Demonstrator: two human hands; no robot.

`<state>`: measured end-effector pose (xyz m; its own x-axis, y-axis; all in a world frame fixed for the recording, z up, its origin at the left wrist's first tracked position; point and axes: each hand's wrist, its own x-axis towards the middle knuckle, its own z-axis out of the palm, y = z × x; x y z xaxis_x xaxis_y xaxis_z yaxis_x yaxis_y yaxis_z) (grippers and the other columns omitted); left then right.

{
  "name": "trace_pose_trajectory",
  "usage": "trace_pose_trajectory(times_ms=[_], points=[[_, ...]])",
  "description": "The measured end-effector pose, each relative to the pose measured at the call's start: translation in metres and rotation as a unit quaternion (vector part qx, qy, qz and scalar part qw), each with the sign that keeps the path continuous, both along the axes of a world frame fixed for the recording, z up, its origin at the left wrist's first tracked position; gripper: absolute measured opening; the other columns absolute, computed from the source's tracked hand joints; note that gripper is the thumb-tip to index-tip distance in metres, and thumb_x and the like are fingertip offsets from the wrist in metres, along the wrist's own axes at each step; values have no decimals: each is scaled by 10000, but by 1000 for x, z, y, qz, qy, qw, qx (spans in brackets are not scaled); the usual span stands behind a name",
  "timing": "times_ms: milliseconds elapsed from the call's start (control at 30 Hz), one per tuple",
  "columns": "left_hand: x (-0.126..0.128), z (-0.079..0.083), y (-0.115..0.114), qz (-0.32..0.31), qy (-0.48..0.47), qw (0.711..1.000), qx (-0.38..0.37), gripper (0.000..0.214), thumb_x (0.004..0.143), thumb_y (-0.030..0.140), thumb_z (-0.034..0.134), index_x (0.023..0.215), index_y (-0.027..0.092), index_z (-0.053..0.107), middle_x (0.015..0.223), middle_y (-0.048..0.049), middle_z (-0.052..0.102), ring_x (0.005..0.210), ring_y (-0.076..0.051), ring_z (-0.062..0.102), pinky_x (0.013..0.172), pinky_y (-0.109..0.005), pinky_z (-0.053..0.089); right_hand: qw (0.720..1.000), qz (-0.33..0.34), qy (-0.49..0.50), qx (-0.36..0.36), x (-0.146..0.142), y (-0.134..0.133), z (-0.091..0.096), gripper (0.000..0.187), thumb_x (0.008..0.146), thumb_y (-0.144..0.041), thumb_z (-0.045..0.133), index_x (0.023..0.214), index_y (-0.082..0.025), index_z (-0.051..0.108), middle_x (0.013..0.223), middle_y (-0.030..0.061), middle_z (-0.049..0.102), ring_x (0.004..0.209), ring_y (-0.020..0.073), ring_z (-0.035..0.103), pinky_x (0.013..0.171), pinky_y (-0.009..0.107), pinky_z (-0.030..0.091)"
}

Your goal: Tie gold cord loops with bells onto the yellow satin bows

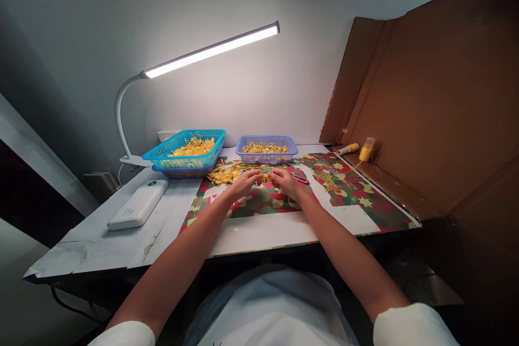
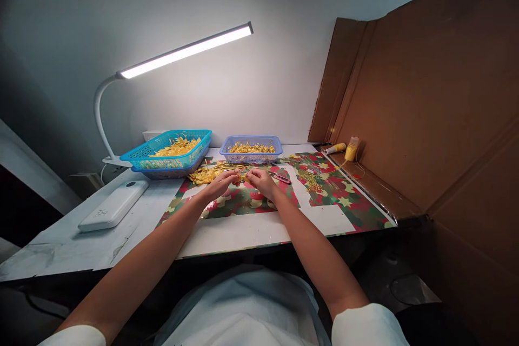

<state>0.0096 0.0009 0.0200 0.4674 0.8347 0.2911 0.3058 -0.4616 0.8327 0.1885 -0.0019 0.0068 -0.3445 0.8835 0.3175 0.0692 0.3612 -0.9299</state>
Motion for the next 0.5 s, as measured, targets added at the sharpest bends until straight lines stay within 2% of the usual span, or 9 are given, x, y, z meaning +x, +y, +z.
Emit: trace_pose_trajectory(times_ms=[133,300,500], points=[[-1,-2,3,21,9,1000,0,247,735,395,411,611,185,449,646,1,477,655,-143,446,630,-269,379,998,-8,44,-32,-4,-4,5,223,692,-342,524,554,-194,429,524,-57,370,486,78,310,484,243,235],[0,-4,8,38,-35,998,20,249,728,361,426,552,185,423,585,10,443,608,-132,425,611,-270,358,995,-16,86,-50,-9,-11,11,237,690,-349,535,549,-202,413,492,-72,327,464,73,289,485,246,243],[0,-2,6,19,-68,997,34,235,733,349,442,565,184,440,586,17,450,608,-127,427,612,-261,363,997,-37,60,9,-9,-17,12,248,751,-353,507,578,-200,416,533,-59,349,495,82,292,495,245,248]])
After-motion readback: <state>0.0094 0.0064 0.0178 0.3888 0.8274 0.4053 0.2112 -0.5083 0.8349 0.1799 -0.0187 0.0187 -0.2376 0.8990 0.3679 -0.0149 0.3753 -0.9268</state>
